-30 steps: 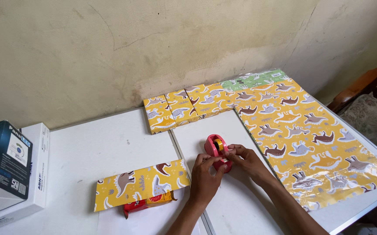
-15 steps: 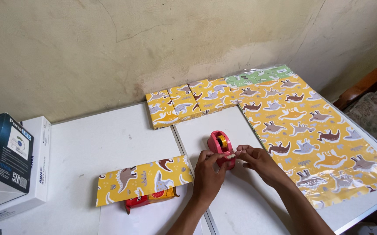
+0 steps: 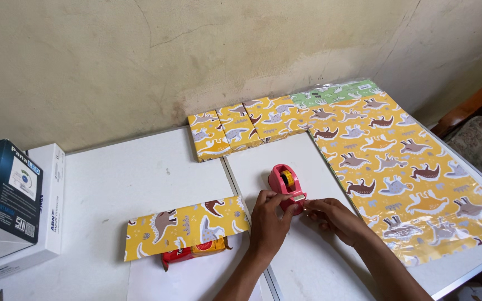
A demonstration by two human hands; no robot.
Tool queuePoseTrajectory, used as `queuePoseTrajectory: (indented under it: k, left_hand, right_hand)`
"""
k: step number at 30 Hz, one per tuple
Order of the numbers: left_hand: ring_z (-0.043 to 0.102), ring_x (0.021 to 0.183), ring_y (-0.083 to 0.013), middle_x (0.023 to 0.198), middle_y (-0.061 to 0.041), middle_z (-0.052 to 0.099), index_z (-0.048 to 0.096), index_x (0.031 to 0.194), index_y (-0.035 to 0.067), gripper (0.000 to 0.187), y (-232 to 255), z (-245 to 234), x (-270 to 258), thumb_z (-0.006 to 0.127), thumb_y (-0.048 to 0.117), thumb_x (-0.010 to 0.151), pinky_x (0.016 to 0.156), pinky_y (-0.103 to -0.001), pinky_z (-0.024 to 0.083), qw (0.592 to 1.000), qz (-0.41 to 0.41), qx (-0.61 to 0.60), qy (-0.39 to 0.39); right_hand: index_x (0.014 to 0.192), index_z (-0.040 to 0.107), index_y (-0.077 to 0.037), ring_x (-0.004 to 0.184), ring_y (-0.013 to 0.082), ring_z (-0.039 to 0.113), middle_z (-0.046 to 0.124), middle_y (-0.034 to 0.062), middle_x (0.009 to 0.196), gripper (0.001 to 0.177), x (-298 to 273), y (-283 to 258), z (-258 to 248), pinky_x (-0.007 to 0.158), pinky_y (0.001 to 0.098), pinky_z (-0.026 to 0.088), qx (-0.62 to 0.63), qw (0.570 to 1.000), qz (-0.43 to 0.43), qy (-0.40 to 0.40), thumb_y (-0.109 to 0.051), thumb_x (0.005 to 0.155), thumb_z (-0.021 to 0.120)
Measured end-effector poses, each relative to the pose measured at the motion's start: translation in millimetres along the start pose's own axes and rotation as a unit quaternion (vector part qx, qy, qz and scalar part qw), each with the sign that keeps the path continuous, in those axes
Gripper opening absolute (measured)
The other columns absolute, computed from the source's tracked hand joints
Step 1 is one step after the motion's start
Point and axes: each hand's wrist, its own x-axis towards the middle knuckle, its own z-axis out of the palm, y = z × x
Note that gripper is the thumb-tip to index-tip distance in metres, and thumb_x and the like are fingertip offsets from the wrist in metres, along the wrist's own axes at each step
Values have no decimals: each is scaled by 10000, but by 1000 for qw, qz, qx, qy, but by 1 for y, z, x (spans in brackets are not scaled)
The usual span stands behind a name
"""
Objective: The person wraps a small rectangular box with dinosaur-patterned paper, folds the edges, and secures them with tape. They then wrap a second small packet in the same paper, folding and taping the edges to complete the package.
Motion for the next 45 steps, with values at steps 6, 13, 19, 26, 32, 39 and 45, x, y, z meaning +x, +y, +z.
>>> queuePoseTrajectory:
  k: [6,13,19,26,32,39,45]
  left_hand:
    - [655,989,-253,1097,-96,611,744,1120,58,287,-1,1,0,790,188,869,846,-381,537,1000,-12,9,-7]
    - [664,979,-253,1101,-97,609,742,1121,53,285,-1,0,-2,790,179,870,839,-380,545,1000,-4,-8,0]
    - [660,976,-250,1094,-97,602,741,1135,63,294,-1,0,-2,789,182,870,834,-378,542,1000,-4,-10,-2]
    - [653,974,-249,1087,-96,605,745,1133,64,290,-7,5,-3,796,187,876,840,-378,536,1000,7,-2,9]
    - [650,996,-259,1090,-100,610,745,1114,64,305,-12,7,-2,821,158,834,842,-381,532,1000,10,-2,6]
    - [631,1106,-343,1175,-169,633,654,1260,39,416,-11,-10,-2,620,-76,862,929,-408,515,995,93,-20,-18]
    - [708,1053,-267,1181,-167,652,616,1245,34,367,38,-28,7,502,-74,914,918,-346,587,991,30,-125,38]
  right_hand:
    - [953,703,-35,651,92,427,529,-6,758,262,-5,-5,5,539,261,336,1,1000,12,16,-258,991,569]
    - [907,700,-37,590,91,379,503,-13,702,307,-9,-7,11,511,262,302,-20,999,15,26,-298,995,565]
    - [884,696,-46,575,93,376,513,-7,693,292,-7,-5,14,511,266,298,-22,998,17,53,-297,983,584]
    - [895,723,-53,604,98,393,516,-9,706,277,-2,-8,13,533,272,307,-27,997,37,56,-290,963,597]
    - [873,745,-59,621,97,427,560,2,725,272,4,-5,12,546,267,324,-76,995,42,45,-270,948,592]
    - [1012,697,-84,735,91,504,618,4,850,325,-31,-15,17,619,274,382,-48,999,10,-14,-394,970,608]
    - [1008,639,-88,837,75,559,592,-52,944,231,-71,-33,30,654,280,440,-89,986,-105,-92,-307,948,593]
